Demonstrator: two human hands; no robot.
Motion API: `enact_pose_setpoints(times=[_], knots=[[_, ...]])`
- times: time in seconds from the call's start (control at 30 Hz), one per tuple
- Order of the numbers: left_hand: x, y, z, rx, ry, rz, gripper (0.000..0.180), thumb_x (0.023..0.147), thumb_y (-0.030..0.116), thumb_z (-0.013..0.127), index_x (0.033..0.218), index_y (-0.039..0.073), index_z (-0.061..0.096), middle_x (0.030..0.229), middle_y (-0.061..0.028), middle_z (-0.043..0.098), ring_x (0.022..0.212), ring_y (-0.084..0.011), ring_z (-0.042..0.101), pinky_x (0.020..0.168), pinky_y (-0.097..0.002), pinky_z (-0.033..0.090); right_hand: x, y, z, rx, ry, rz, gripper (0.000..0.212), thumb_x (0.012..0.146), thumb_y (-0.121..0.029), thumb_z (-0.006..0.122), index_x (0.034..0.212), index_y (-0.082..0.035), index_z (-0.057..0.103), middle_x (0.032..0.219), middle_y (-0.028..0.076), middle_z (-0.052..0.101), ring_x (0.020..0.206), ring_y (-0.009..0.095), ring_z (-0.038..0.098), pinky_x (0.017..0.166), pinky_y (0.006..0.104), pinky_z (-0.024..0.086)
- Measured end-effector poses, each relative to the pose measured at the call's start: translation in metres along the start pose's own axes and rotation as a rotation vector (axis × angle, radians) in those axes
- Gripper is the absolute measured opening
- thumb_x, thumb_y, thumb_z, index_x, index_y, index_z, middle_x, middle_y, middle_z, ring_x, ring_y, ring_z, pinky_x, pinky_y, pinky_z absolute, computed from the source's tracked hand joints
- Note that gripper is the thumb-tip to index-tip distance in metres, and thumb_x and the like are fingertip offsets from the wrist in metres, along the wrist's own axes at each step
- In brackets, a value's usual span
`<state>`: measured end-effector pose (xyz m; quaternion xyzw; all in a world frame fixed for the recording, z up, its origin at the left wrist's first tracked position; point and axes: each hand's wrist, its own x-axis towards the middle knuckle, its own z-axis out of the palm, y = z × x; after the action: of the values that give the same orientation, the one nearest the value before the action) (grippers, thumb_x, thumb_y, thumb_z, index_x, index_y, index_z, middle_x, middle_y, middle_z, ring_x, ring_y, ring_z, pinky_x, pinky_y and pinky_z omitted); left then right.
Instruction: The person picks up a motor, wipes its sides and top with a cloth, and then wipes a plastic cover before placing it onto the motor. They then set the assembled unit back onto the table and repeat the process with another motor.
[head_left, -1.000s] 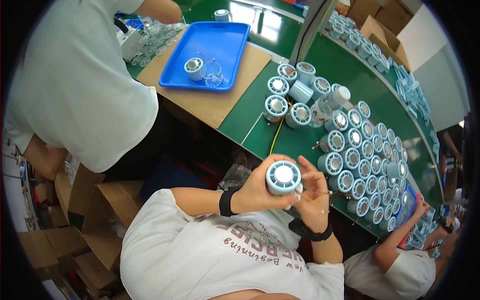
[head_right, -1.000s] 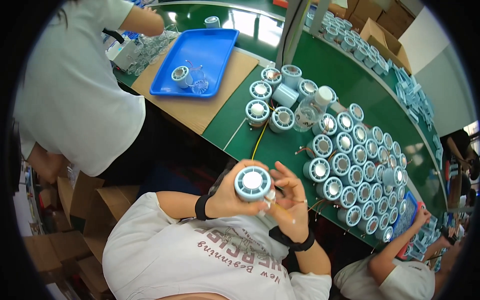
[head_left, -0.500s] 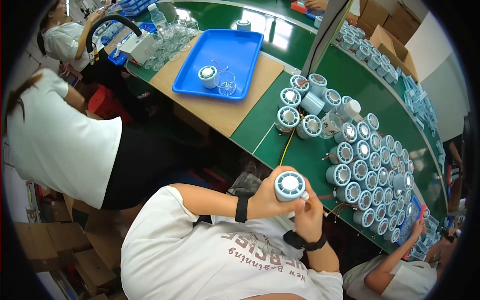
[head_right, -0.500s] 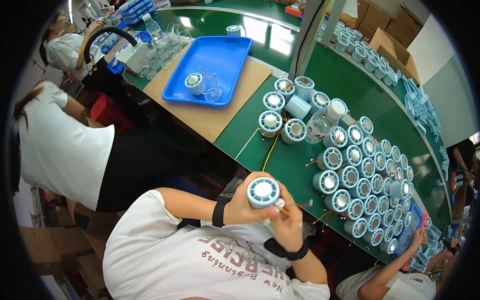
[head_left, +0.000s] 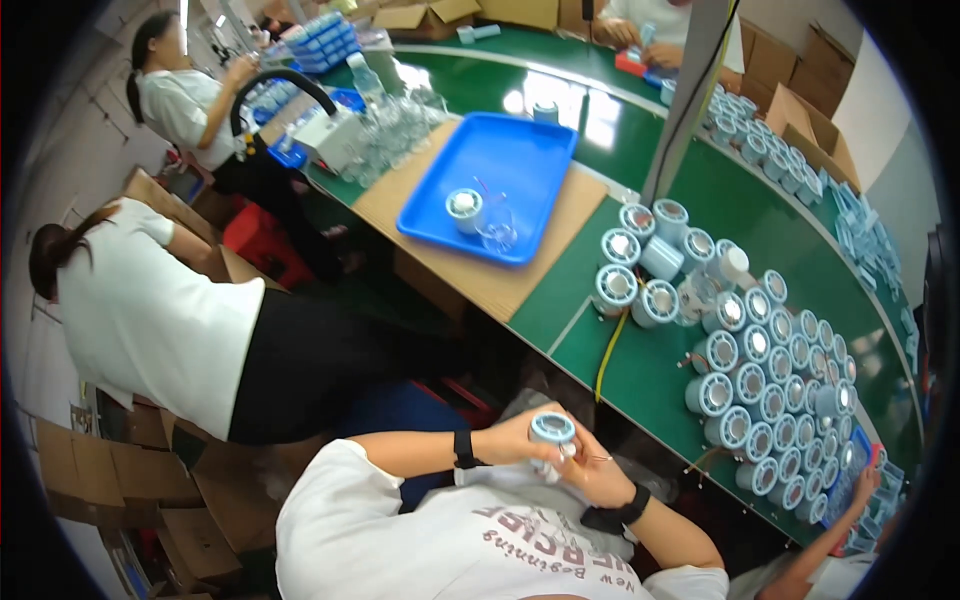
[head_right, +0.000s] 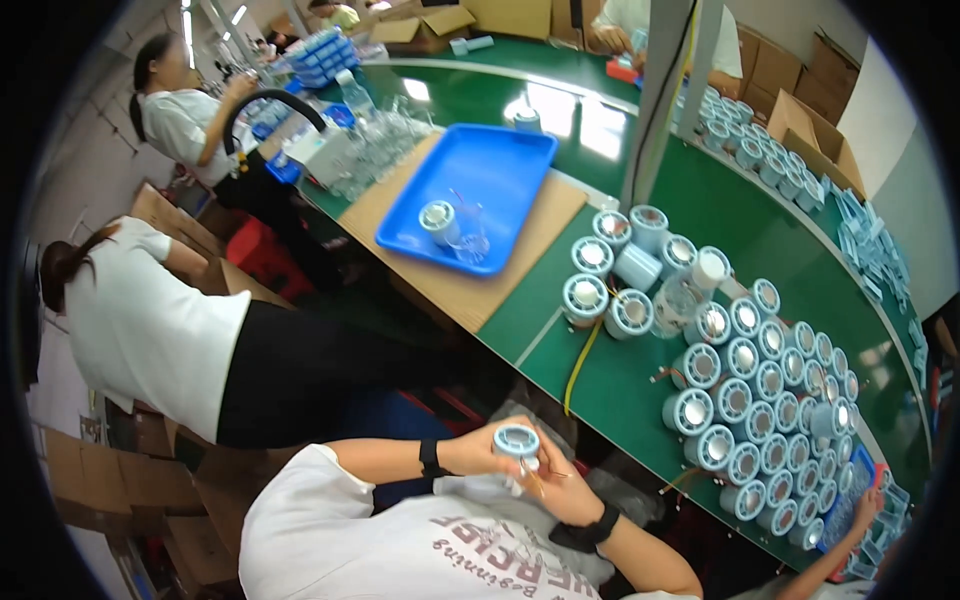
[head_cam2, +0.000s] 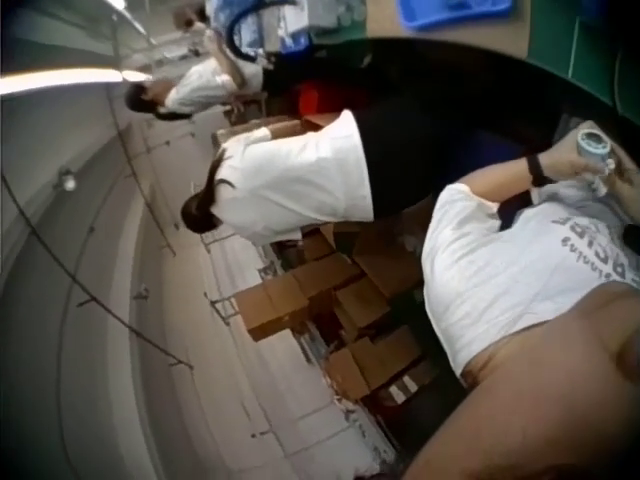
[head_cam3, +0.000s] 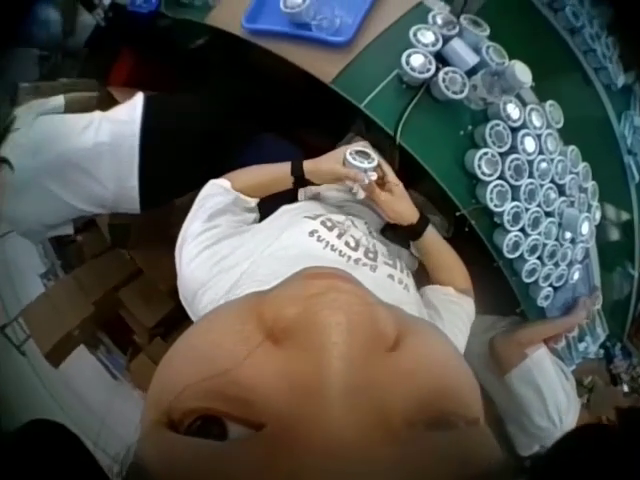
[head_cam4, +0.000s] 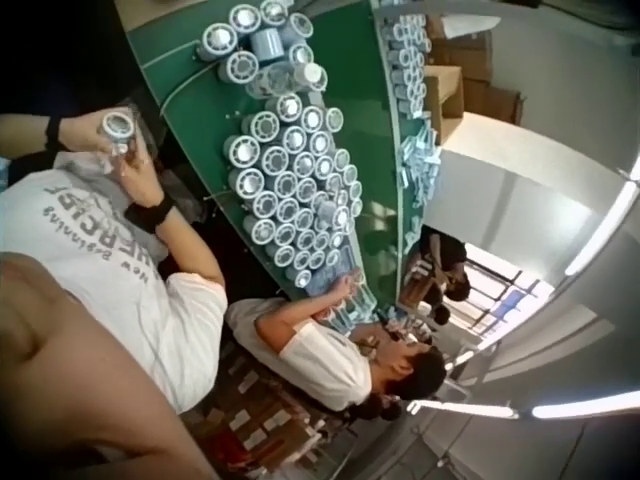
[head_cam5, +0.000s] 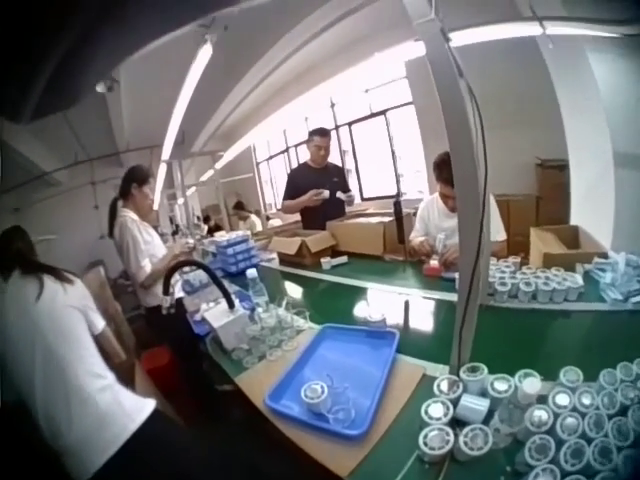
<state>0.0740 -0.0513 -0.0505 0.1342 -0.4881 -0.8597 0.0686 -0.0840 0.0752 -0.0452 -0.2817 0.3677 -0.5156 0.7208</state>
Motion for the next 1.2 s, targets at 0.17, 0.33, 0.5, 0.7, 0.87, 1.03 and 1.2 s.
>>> enact_pose_setpoints(times=[0.17, 0.33, 0.5, 0.7, 0.87, 1.03, 1.2], knots=[[-0.024, 0.039, 0.032, 0.271, -0.023, 0.146, 0.067, 0.072, 0.025, 0.085, 0.123, 0.003, 0.046, 0.109, -0.0083, 0.063, 0.102, -0.0154, 0.060, 0.090, -0.0304, 0.047, -0.016, -0.001, 0.027, -0.279, -0.072, -0.249, 0.083, 0.089, -0.002, 0.064, 0.151, -0.001, 0.009, 0.145, 0.014, 0.037, 0.132, 0.020, 0.040, 0.106, 0.0318, 0.035], [-0.034, 0.048, 0.059, 0.199, -0.113, 0.416, 0.067, 0.072, 0.024, 0.085, 0.122, 0.003, 0.047, 0.108, -0.0099, 0.062, 0.100, -0.0168, 0.060, 0.089, -0.0328, 0.047, -0.041, -0.025, 0.058, -0.499, -0.031, -0.494, 0.075, 0.087, -0.002, 0.064, 0.148, 0.000, 0.019, 0.145, 0.014, 0.038, 0.132, 0.022, 0.040, 0.108, 0.0361, 0.033], [-0.002, 0.042, 0.059, 0.344, 0.150, 0.411, 0.070, 0.072, 0.026, 0.085, 0.126, 0.003, 0.045, 0.112, -0.0072, 0.056, 0.107, -0.0169, 0.055, 0.094, -0.0346, 0.044, -0.031, -0.032, 0.039, -0.511, 0.196, -0.518, 0.068, 0.088, -0.005, 0.061, 0.146, 0.002, 0.026, 0.143, 0.014, 0.040, 0.133, 0.023, 0.038, 0.110, 0.0363, 0.030], [0.042, 0.052, 0.053, 0.143, 0.072, 0.332, 0.076, 0.077, 0.045, 0.079, 0.129, 0.003, 0.043, 0.116, -0.0054, 0.054, 0.112, -0.0143, 0.053, 0.095, -0.0321, 0.044, -0.030, -0.055, 0.022, -0.316, 0.322, -0.409, 0.063, 0.097, -0.008, 0.052, 0.150, 0.001, 0.020, 0.140, 0.009, 0.042, 0.125, 0.016, 0.044, 0.102, 0.0284, 0.037], [0.062, 0.064, 0.056, -0.321, 0.043, 0.016, 0.061, 0.091, 0.054, 0.057, 0.124, 0.003, 0.048, 0.113, -0.0059, 0.059, 0.103, -0.0161, 0.059, 0.088, -0.0348, 0.050, -0.031, -0.082, 0.012, -0.187, 0.408, -0.288, 0.065, 0.098, -0.010, 0.054, 0.150, 0.003, 0.018, 0.129, 0.005, 0.049, 0.110, 0.009, 0.050, 0.091, 0.0225, 0.043], [0.088, 0.060, 0.057, -0.384, 0.053, -0.069, 0.058, 0.091, 0.057, 0.055, 0.117, 0.005, 0.056, 0.102, -0.0047, 0.065, 0.093, -0.0170, 0.064, 0.083, -0.0334, 0.052, -0.022, -0.075, 0.003, -0.165, 0.513, -0.349, 0.064, 0.097, -0.013, 0.057, 0.148, 0.004, 0.023, 0.119, 0.003, 0.054, 0.103, 0.007, 0.053, 0.087, 0.0220, 0.045], [0.111, 0.044, 0.045, -0.374, 0.063, -0.033, 0.069, 0.092, 0.062, 0.047, 0.123, 0.001, 0.054, 0.109, -0.0117, 0.065, 0.097, -0.0225, 0.065, 0.087, -0.0361, 0.052, -0.011, -0.072, -0.013, -0.026, 0.552, -0.325, 0.052, 0.097, -0.015, 0.058, 0.142, 0.000, 0.036, 0.117, 0.003, 0.057, 0.104, 0.010, 0.056, 0.087, 0.0236, 0.047]])
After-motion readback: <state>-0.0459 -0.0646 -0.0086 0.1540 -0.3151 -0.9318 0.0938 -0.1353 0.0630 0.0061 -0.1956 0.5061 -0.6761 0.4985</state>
